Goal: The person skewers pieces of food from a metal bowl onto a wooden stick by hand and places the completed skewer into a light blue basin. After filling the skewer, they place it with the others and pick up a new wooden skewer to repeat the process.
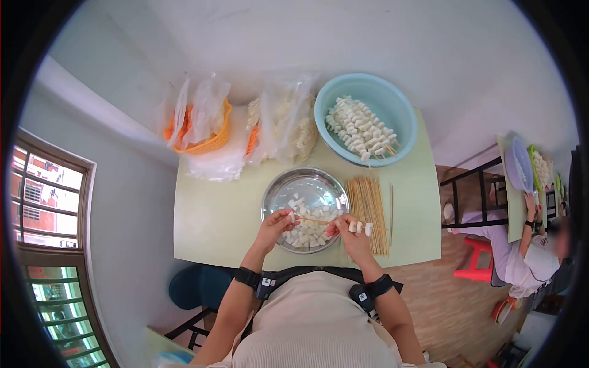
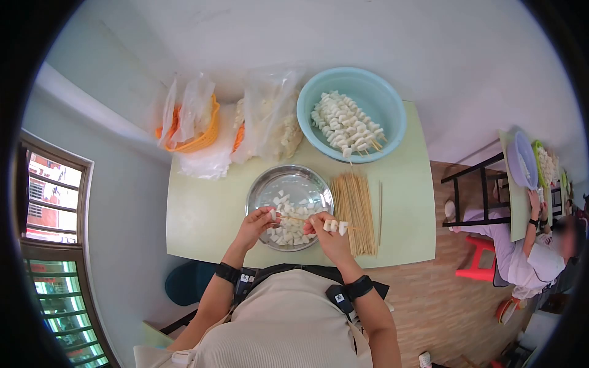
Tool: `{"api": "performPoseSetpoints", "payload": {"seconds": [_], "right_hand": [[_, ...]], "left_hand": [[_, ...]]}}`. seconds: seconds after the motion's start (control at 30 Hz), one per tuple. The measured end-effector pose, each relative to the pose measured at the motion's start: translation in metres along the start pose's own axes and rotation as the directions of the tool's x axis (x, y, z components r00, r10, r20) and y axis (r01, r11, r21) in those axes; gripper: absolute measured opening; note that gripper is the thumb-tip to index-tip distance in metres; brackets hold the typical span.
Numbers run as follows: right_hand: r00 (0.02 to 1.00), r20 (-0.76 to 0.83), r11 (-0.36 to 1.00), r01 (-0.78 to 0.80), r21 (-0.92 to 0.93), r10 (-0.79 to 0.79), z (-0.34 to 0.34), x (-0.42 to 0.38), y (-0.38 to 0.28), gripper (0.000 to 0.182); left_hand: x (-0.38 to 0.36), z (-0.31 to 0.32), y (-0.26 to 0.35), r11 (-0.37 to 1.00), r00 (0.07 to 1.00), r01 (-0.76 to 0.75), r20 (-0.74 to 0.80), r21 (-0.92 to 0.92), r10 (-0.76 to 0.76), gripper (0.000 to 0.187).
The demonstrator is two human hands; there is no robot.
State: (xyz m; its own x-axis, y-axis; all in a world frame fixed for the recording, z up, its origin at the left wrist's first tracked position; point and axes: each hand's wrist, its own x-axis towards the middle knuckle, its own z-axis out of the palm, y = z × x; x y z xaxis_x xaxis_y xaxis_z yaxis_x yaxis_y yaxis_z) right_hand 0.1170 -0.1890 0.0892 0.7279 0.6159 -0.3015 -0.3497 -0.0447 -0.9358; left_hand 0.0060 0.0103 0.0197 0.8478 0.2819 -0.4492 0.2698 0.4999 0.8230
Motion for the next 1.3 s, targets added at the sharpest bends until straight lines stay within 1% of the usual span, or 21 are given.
{"api": "performPoseSetpoints", "payload": {"seconds": [0.07, 0.23, 0.37, 0.4, 0.43, 0.47, 0.53, 0.57, 0.67, 0.97, 1.07, 1.13, 1.3], "right_hand": [[1.0, 0.004, 1.0, 0.012, -0.005, -0.012, 0.0009, -0.0004, -0.0026, 0.021], [0.999, 0.015, 0.999, 0.03, 0.027, -0.03, 0.0018, -0.0016, -0.0037, 0.021], [0.999, 0.019, 0.999, 0.048, 0.006, -0.048, 0.0022, -0.0019, -0.0057, 0.021], [0.998, 0.016, 0.997, 0.06, 0.045, -0.06, 0.0012, -0.0012, -0.0038, 0.021], [0.997, 0.011, 0.994, 0.07, 0.084, -0.071, 0.001, -0.0011, -0.0034, 0.021], [0.997, 0.011, 0.994, 0.07, 0.085, -0.071, 0.001, -0.0016, -0.0037, 0.021], [0.998, -0.004, 0.998, 0.061, 0.019, -0.061, 0.0013, -0.003, -0.0055, 0.022], [0.998, -0.004, 0.998, 0.062, 0.019, -0.062, 0.0013, -0.0033, -0.0058, 0.022], [0.998, -0.012, 0.997, 0.064, 0.05, -0.064, 0.0017, -0.0044, -0.0071, 0.023], [0.997, -0.03, 0.998, 0.067, 0.02, -0.066, 0.0026, -0.0049, -0.0087, 0.024], [0.998, -0.03, 0.997, 0.061, 0.049, -0.06, 0.0014, -0.0043, -0.0062, 0.024], [0.998, 0.012, 0.993, 0.058, 0.101, -0.06, -0.0031, -0.0031, -0.0017, 0.02], [0.998, 0.013, 0.997, 0.059, 0.04, -0.06, -0.0047, -0.002, -0.0001, 0.02]], "left_hand": [[-0.0006, -0.0006, 0.0012, 0.997, 1.0, 0.021, -0.006, -0.08, -0.022, 0.027], [-0.0034, 0.0017, 0.0013, 0.992, 0.999, 0.034, -0.032, -0.117, -0.038, 0.028], [-0.0023, 0.0042, 0.0006, 0.989, 0.998, 0.058, -0.027, -0.135, -0.063, 0.029], [-0.0027, 0.0041, 0.0005, 0.989, 0.998, 0.057, -0.028, -0.134, -0.061, 0.029], [-0.0032, 0.0041, 0.0004, 0.982, 0.998, 0.063, -0.017, -0.175, -0.067, 0.029], [-0.0034, 0.0041, 0.0002, 0.974, 0.997, 0.071, -0.004, -0.216, -0.073, 0.029], [-0.0033, 0.0044, 0.0002, 0.969, 0.997, 0.077, -0.007, -0.235, -0.081, 0.029], [-0.0031, 0.0049, 0.0, 0.963, 0.996, 0.082, -0.011, -0.256, -0.088, 0.029], [-0.0027, 0.0057, -0.0021, 0.962, 0.997, 0.073, -0.012, -0.264, -0.079, 0.029], [-0.0047, 0.0055, -0.0046, 0.953, 0.997, 0.077, -0.006, -0.292, -0.082, 0.03], [-0.0068, 0.0066, -0.003, 0.956, 0.996, 0.079, -0.008, -0.282, -0.085, 0.031], [-0.0068, 0.0061, -0.0036, 0.956, 0.997, 0.074, -0.012, -0.285, -0.08, 0.031], [-0.0066, 0.0042, -0.0042, 0.955, 0.997, 0.066, -0.024, -0.29, -0.076, 0.03]]}}
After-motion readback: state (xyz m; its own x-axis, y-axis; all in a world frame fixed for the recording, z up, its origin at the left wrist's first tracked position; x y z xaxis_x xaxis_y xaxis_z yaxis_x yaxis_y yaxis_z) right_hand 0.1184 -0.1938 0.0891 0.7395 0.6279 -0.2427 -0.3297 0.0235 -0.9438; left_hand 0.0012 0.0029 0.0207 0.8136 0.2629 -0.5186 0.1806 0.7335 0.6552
